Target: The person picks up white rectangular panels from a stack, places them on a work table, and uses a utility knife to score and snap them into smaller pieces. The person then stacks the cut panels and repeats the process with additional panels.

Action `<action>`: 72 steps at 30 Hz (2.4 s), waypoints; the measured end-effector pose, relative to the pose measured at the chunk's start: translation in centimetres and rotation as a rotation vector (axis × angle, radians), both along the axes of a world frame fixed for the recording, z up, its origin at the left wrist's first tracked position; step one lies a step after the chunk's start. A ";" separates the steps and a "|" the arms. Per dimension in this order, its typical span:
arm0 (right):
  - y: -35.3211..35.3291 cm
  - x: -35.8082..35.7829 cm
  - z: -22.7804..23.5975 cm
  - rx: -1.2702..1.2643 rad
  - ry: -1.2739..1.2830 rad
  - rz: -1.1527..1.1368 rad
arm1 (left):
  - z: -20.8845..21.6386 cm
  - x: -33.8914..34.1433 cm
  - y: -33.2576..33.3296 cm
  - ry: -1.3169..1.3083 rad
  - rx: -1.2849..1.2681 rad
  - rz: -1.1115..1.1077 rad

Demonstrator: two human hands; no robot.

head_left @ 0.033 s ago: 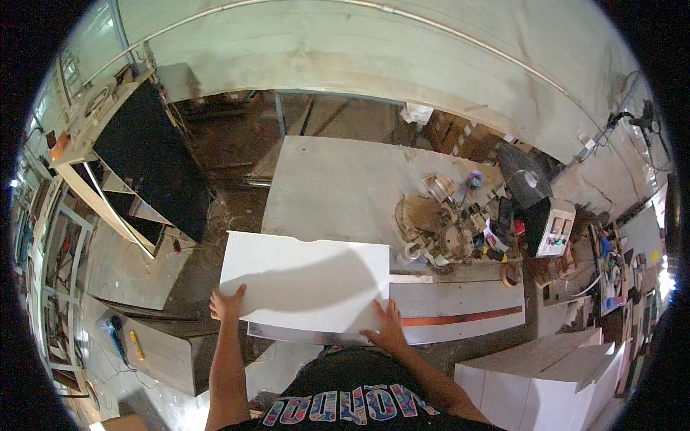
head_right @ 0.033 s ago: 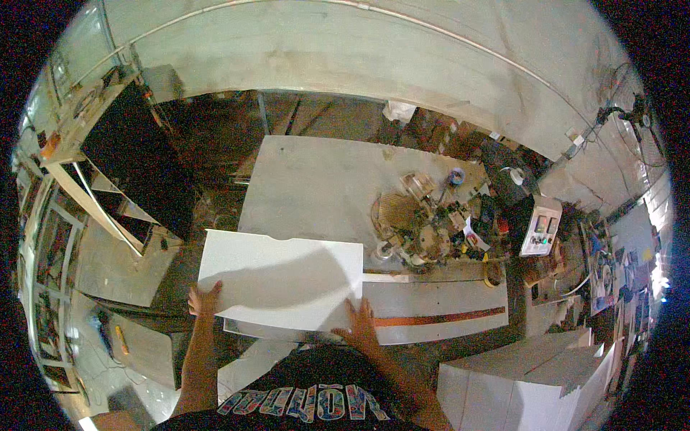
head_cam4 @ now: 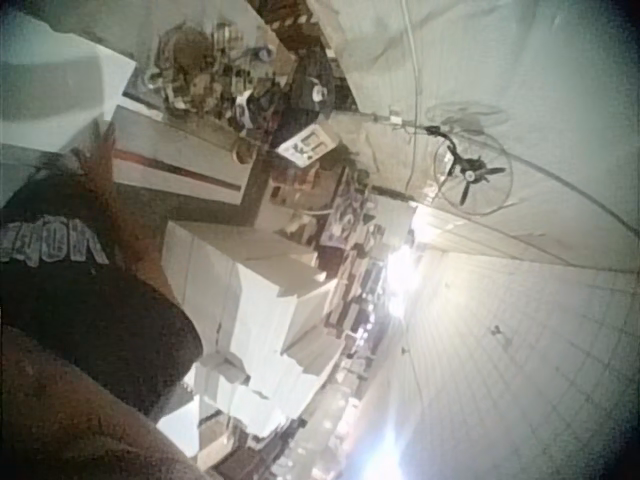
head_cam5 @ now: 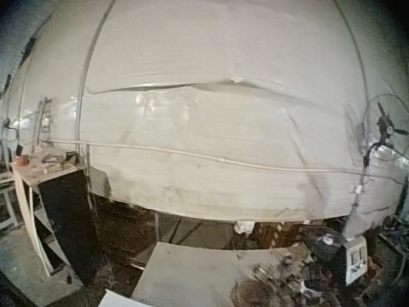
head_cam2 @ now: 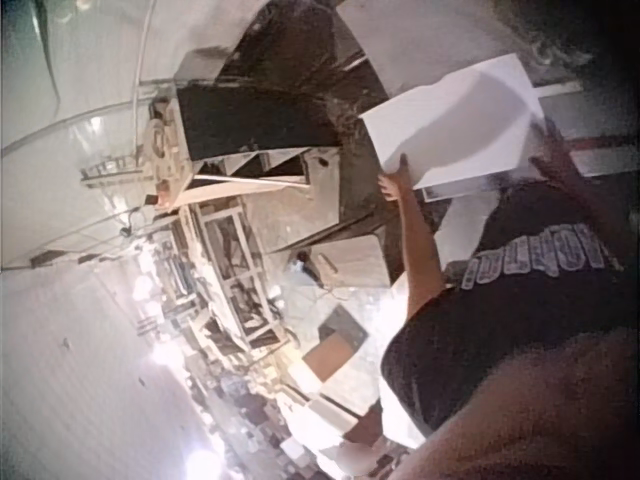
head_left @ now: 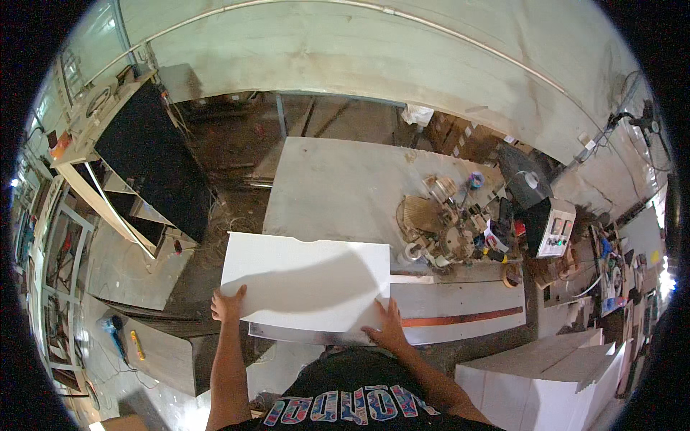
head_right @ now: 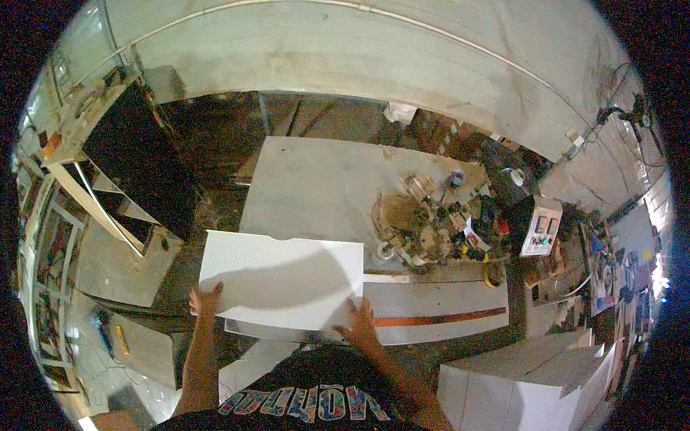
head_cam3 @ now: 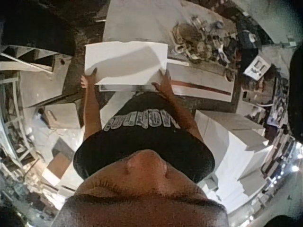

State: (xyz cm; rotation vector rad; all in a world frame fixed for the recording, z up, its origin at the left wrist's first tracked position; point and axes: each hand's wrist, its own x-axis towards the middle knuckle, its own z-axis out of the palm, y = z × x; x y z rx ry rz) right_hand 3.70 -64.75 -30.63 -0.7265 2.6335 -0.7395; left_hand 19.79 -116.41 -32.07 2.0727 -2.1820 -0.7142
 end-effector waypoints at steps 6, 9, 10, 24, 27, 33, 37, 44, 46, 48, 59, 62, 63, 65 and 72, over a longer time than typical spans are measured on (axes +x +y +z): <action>0.6 -3.9 -1.5 -0.532 -0.212 -0.114 | -2.0 1.9 -0.7 0.149 0.006 0.068; 0.9 -5.4 0.0 -0.821 -0.435 -0.253 | -3.7 3.2 -2.0 0.359 0.111 0.172; 0.7 -5.7 0.6 -0.918 -0.513 -0.301 | -4.1 3.7 -2.3 0.462 0.118 0.184; 7.5 -9.1 7.3 -1.083 -0.832 -0.591 | 8.2 5.1 9.5 0.850 0.007 0.137; 10.7 -10.2 5.9 -1.057 -0.769 -0.732 | 8.5 4.0 11.7 0.835 0.059 0.108; 17.7 -11.6 4.1 -1.416 -0.739 -0.782 | 5.5 -2.2 15.8 0.981 0.212 0.086; 19.5 -12.7 3.3 -1.443 -0.482 -0.844 | 2.5 -5.7 18.1 1.202 0.280 0.132; 22.3 -13.2 1.2 -1.581 -0.520 -0.858 | -0.5 -8.3 19.9 1.492 0.316 0.011; 23.4 -13.2 1.4 -1.523 -0.449 -0.803 | 1.2 -8.2 20.5 1.542 0.373 0.076; 25.5 -13.5 3.1 -1.467 -0.430 -0.685 | 4.5 -7.0 21.2 1.639 0.400 -0.005; 24.0 -17.2 28.9 -0.585 -0.077 -0.198 | 19.0 -5.8 26.3 1.364 0.093 0.089; 14.0 -13.0 31.4 -0.223 -0.201 0.314 | 18.8 -6.0 25.8 1.373 0.029 0.118; 10.8 -11.8 31.6 -0.068 -0.212 0.455 | 18.7 -5.9 25.7 1.363 -0.001 0.090; 6.2 -10.0 32.3 0.063 -0.367 0.429 | 18.6 -5.7 25.0 1.341 0.037 0.121; 1.1 -8.2 31.7 0.275 -0.408 0.497 | 18.6 -5.0 25.2 1.259 0.031 0.189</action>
